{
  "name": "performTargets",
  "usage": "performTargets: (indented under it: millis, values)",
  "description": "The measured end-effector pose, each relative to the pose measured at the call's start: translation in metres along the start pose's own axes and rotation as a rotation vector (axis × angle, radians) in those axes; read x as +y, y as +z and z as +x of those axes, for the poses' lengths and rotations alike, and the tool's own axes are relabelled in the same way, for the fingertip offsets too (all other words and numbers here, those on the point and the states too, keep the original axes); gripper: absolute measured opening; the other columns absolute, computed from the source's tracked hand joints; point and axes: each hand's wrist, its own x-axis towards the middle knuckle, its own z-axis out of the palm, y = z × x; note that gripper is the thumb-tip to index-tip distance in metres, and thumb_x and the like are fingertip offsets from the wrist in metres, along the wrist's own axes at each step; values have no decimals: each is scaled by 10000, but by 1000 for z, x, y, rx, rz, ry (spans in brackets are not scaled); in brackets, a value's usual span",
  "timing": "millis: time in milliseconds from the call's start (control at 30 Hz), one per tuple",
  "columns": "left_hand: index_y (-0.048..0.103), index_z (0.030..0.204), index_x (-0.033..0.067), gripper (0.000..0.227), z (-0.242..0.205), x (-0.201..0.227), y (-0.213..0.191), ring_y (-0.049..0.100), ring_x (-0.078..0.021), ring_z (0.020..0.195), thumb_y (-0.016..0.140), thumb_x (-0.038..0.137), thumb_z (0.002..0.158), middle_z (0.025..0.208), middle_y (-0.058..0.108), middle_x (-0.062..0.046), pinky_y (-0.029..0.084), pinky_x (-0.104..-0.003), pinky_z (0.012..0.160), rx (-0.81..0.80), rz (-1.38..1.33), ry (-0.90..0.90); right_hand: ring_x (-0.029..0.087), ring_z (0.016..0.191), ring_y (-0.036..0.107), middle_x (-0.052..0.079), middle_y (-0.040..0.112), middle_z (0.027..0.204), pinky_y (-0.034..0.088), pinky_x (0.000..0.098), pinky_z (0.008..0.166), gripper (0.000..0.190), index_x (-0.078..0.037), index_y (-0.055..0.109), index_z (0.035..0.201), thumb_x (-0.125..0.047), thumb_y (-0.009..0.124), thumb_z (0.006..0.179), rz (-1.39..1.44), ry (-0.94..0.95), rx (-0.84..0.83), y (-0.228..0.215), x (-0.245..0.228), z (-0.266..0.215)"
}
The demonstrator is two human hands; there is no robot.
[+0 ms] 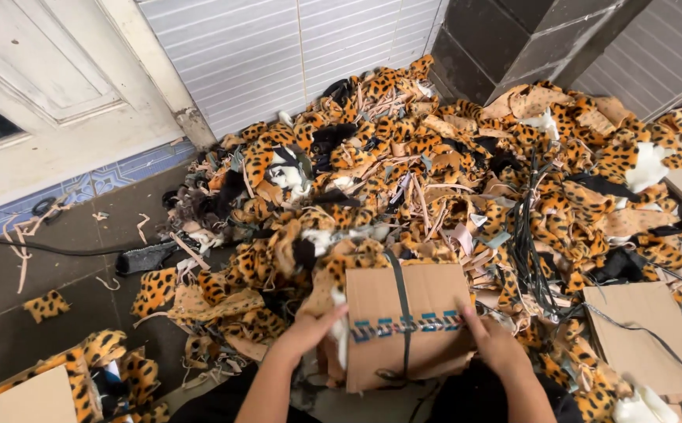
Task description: The person is folding leopard-print plush fabric pieces, placing them into a cardboard box, stuffing them with white filling material, and then securing the box with plastic straps.
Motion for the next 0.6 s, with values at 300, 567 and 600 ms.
performTargets:
  millis: [300,567,600]
  values:
    - [-170,1601,465,1252,62,-37,17,4,-268,1600,347,873,537,1741,-49,62,53,-579,1269,43,-581,432,455,1416,471,255,549,1503,312,595,1181,1168,-75,480,1546,-854,115,757,1093,122,-347,-3,-41,7]
    - [393,1591,201,1269,177,-87,23,383,-246,1494,532,893,537,1620,452,-23,294,-412,1208,-206,-520,144,364,1430,485,179,528,1545,368,537,1181,1014,-177,433,1582,-772,208,792,1054,97,-296,18,-65,1]
    - [496,1548,188,1198,176,-70,15,521,-275,1423,549,865,560,1544,585,-55,388,-417,1165,-218,-562,167,363,1401,511,177,551,1518,402,549,1150,959,-187,461,1566,-750,258,817,1081,84,-273,13,-74,13]
